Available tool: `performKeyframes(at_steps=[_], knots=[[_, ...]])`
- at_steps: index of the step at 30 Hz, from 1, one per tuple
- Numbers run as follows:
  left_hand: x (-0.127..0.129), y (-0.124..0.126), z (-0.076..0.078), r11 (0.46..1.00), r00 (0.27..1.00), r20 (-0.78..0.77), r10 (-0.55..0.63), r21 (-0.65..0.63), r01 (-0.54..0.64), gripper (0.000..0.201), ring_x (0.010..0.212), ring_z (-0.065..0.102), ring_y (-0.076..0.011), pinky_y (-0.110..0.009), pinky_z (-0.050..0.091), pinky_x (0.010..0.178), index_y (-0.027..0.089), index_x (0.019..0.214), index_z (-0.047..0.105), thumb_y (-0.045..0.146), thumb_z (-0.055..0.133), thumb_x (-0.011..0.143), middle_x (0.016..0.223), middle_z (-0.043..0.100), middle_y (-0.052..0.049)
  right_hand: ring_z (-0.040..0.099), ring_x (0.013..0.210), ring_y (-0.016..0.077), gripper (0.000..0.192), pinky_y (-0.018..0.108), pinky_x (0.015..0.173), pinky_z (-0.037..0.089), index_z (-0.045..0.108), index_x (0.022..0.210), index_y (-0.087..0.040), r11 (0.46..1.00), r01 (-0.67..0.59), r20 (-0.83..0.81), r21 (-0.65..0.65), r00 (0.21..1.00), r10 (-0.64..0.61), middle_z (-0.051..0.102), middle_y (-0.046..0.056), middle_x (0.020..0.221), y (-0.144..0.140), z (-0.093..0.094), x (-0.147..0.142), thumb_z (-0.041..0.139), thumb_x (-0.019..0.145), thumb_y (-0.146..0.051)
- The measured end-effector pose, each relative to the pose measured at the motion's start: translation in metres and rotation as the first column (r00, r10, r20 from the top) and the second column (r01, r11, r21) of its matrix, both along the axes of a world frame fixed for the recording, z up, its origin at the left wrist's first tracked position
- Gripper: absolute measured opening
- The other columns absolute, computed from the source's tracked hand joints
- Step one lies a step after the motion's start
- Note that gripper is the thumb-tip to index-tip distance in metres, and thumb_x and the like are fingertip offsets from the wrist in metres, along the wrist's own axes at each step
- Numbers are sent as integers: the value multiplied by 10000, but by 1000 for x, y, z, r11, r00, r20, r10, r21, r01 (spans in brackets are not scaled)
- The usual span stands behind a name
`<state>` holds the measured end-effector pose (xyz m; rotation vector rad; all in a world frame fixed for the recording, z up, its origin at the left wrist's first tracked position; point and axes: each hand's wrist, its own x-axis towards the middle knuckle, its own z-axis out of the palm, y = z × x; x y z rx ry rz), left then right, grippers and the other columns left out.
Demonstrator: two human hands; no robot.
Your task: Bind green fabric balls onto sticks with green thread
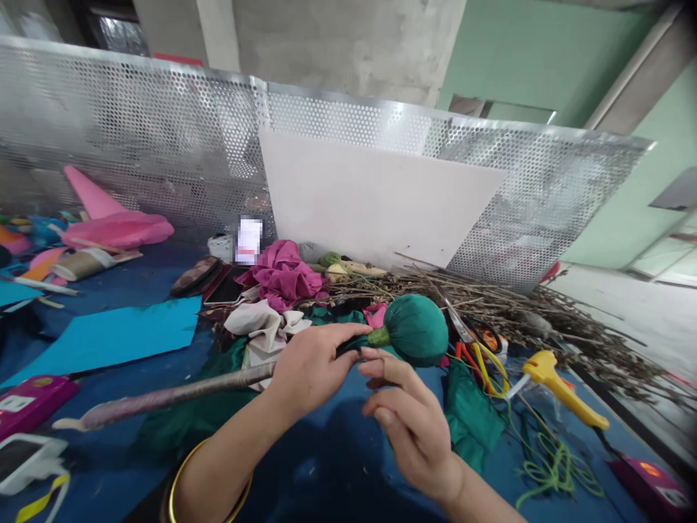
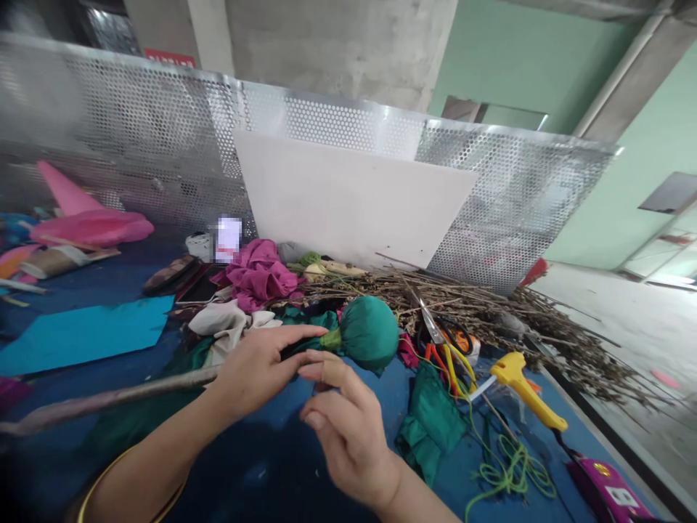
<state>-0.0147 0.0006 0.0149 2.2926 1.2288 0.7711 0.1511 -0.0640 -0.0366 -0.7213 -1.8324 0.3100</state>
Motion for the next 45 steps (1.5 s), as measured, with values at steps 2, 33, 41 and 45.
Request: performKeyframes(at_steps=[2, 33, 41, 45], knots=[[2, -1, -1, 999, 1000, -18, -10, -40, 10, 376, 997, 667, -196, -285, 498, 874, 302, 1143, 674, 190, 568, 800, 1124, 713, 29, 616, 971, 237, 294, 390, 829, 514, 554, 790, -209, 978, -141, -209, -155, 972, 107, 630, 80, 874, 2, 3, 0, 340, 988, -248], [18, -12, -11, 998, 930, -362, -70, -26, 66, 305, 944, 670, -261, -388, 513, 819, 258, 1121, 647, 252, 504, 852, 1009, 720, -32, 654, 936, 193, 181, 367, 890, 490, 650, 877, -201, 975, 203, 256, 90, 941, -219, 717, 45, 903, 8, 39, 30, 502, 905, -100], [21, -17, -11, 986, 881, -451, -141, 15, 165, 272, 840, 685, -253, -361, 527, 726, 258, 1061, 652, 217, 510, 832, 901, 715, -24, 675, 898, 192, 195, 432, 955, 394, 650, 866, -240, 949, 308, 314, 61, 897, -311, 739, 23, 887, 16, 35, 34, 488, 935, -158], [21, -16, -12, 984, 869, -474, -142, 28, 176, 231, 829, 688, -259, -361, 531, 706, 248, 1038, 654, 248, 527, 846, 890, 714, -25, 675, 892, 182, 189, 446, 999, 348, 654, 864, -243, 960, 278, 307, 35, 911, -276, 742, 17, 896, 16, 34, 34, 494, 944, -180]])
